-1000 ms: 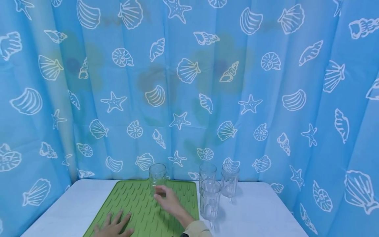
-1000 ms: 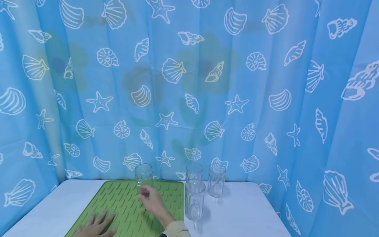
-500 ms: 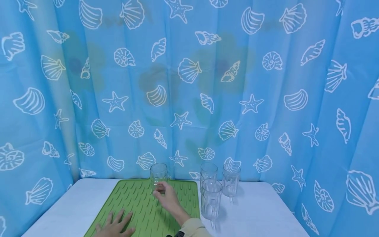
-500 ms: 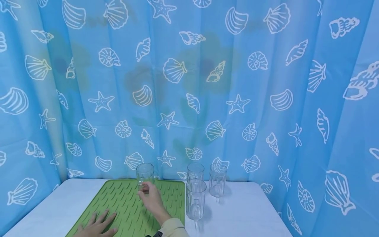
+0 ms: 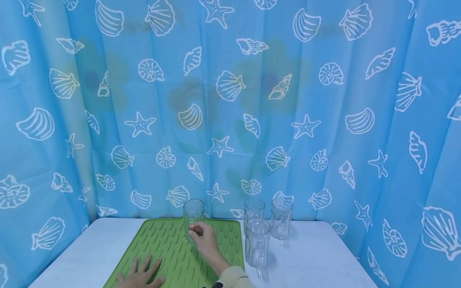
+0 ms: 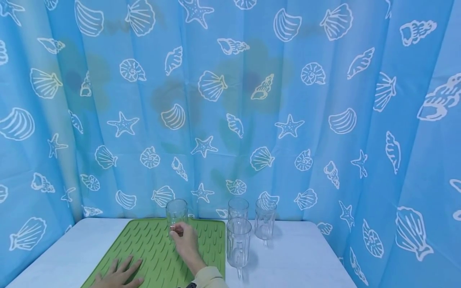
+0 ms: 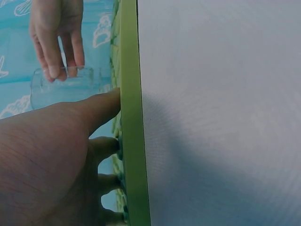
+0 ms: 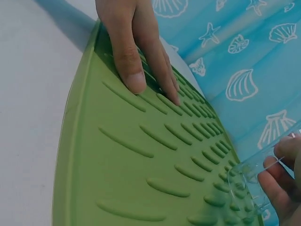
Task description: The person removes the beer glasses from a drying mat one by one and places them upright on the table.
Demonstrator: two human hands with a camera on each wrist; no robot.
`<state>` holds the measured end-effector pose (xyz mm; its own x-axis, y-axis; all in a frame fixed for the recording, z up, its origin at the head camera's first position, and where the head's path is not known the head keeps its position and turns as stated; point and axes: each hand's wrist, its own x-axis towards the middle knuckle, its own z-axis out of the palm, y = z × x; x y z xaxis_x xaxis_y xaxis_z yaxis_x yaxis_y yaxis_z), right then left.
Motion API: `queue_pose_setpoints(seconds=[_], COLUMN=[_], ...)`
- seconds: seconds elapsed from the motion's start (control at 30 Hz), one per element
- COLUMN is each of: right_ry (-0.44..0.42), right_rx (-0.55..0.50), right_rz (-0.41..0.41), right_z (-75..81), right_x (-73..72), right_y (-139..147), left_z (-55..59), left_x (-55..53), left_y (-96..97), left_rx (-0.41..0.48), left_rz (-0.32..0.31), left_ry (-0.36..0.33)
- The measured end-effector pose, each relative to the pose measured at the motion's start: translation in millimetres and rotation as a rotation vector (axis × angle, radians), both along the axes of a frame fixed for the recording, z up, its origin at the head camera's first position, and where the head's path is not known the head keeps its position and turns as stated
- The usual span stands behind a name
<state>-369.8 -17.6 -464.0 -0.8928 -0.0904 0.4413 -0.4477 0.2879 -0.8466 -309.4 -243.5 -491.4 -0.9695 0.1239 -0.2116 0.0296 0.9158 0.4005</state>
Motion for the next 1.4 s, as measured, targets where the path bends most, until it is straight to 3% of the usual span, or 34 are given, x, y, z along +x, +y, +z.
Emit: queue_pose_setpoints(seconds=[0.3, 0.63, 1.13, 1.4], right_ry=[0.042, 0.083, 0.083, 0.096], right_rx=[0.014, 0.023, 0.112, 0.091], right_rz=[0.044, 0.128, 0.268, 0.252], right_z=[-2.0, 0.2, 22.9, 42.3], right_x=[0.2, 7.3, 41.0, 60.0], right_y=[6, 32, 79, 90], left_z=[4.4, 1.3, -0.9, 0.6], left_x=[3.4, -0.7, -2.2, 0.5], left_y=[1.4, -0.7, -1.0, -0.2], left_rx=[-0.017, 0.019, 0.024, 0.003], left_rz=[0.007, -0.019, -0.021, -0.028], left_ry=[0.005, -0.015, 0.019, 0.009])
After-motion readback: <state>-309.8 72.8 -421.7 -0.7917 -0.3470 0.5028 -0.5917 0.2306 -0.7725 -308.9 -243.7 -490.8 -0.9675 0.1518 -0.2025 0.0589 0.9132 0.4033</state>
